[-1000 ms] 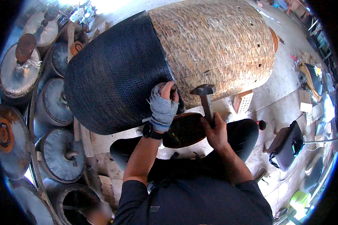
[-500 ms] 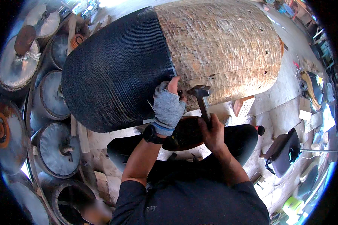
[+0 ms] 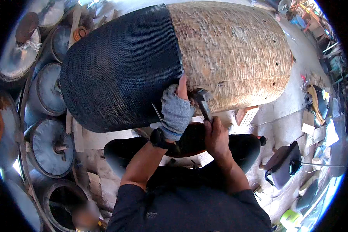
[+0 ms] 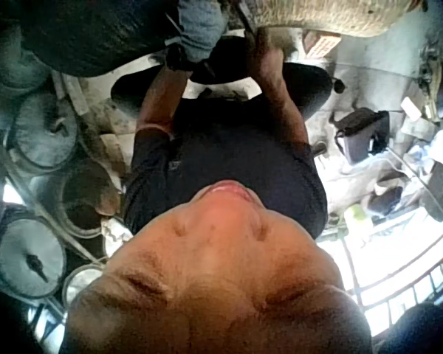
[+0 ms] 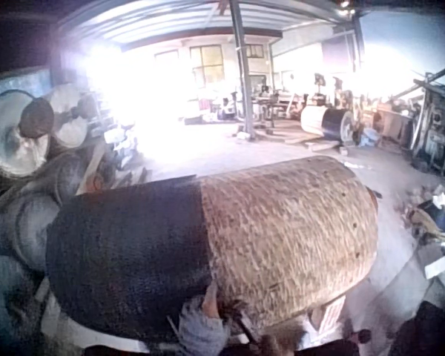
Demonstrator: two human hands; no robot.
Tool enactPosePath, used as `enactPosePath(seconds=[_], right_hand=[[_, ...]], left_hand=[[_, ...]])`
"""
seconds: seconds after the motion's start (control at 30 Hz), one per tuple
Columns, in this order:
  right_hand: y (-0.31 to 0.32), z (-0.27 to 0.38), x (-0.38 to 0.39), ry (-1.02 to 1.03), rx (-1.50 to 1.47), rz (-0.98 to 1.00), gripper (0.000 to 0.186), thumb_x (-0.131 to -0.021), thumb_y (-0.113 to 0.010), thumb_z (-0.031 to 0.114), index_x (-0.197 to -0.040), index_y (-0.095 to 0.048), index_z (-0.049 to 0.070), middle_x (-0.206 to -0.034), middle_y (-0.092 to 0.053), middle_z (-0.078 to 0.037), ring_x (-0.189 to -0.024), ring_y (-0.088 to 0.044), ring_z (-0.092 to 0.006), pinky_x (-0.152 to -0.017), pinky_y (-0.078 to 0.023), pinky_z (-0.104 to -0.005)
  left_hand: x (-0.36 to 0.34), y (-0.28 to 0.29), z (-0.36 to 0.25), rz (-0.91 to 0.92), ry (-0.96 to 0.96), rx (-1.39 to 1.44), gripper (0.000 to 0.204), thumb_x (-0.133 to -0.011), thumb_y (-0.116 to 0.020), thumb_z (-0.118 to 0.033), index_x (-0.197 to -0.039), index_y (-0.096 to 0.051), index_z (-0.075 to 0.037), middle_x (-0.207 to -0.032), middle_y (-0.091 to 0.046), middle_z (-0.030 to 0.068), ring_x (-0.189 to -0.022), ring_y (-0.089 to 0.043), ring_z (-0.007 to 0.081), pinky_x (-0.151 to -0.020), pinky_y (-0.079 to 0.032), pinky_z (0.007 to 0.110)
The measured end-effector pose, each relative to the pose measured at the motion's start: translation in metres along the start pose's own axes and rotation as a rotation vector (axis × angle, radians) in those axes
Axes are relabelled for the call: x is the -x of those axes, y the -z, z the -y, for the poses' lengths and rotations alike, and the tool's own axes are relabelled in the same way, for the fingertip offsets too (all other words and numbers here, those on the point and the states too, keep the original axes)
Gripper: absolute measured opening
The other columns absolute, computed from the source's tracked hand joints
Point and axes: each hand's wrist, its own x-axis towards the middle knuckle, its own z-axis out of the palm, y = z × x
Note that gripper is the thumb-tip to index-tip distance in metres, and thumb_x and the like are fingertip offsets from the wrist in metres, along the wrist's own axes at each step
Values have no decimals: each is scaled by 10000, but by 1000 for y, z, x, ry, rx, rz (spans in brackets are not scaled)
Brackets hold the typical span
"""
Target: The person uses a hammer and a metal tool to secure a black mesh-like material onto a large cylindrical wooden object. They then use pliers to pull or adjust the material.
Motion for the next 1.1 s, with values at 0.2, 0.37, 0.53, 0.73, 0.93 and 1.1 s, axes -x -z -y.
enactPosePath(seconds=[0.2,0.37,0.53,0.73,0.93,1.1], right_hand=[[10,-3,9,27,-120,-71,199,-978,-554,160,-1095,-530,0,-761,-615,-236,-699,-622,-467,-597,-471,-517],[-4,-6,2,69,-55,-10,181,-985,-537,153,-1057,-497,-9,-721,-595,-223,-660,-603,-469,-558,-452,-514],[-3,-4,-9,109,-4,-2,150,-991,-534,146,-1012,-484,7,-706,-588,-225,-633,-595,-460,-534,-435,-512],[0,4,-3,12,-21,-10,147,-992,-549,147,-970,-493,13,-720,-588,-231,-662,-596,-468,-562,-444,-503],[-11,-1,0,102,-38,-85,239,-1024,-498,199,-907,-503,-9,-611,-531,-153,-522,-508,-257,-511,-401,-394],[-4,-6,5,-53,-82,-49,288,-1032,-490,236,-929,-552,-25,-607,-549,-106,-543,-522,-200,-521,-426,-373]], left_hand=[[46,20,-8,-71,-201,98,706,-763,-780,-153,-1379,-461,-17,-1175,-596,160,-971,-591,355,-878,-482,435],[135,-21,6,358,-228,-101,349,-882,-650,-278,-1134,-618,-38,-1128,-629,160,-1003,-606,352,-827,-509,464],[156,-45,4,463,-323,-87,209,-889,-605,-240,-982,-638,-55,-992,-648,156,-876,-628,337,-684,-530,460],[162,-57,-5,543,-249,-145,167,-865,-577,-167,-915,-659,-30,-810,-632,148,-719,-634,295,-570,-521,427],[159,-46,-12,406,-274,-231,141,-869,-571,-161,-890,-649,-45,-799,-624,144,-761,-646,307,-541,-528,428],[143,-10,-17,260,-77,-64,153,-891,-587,-210,-931,-677,-92,-906,-651,110,-833,-635,300,-635,-521,427]])
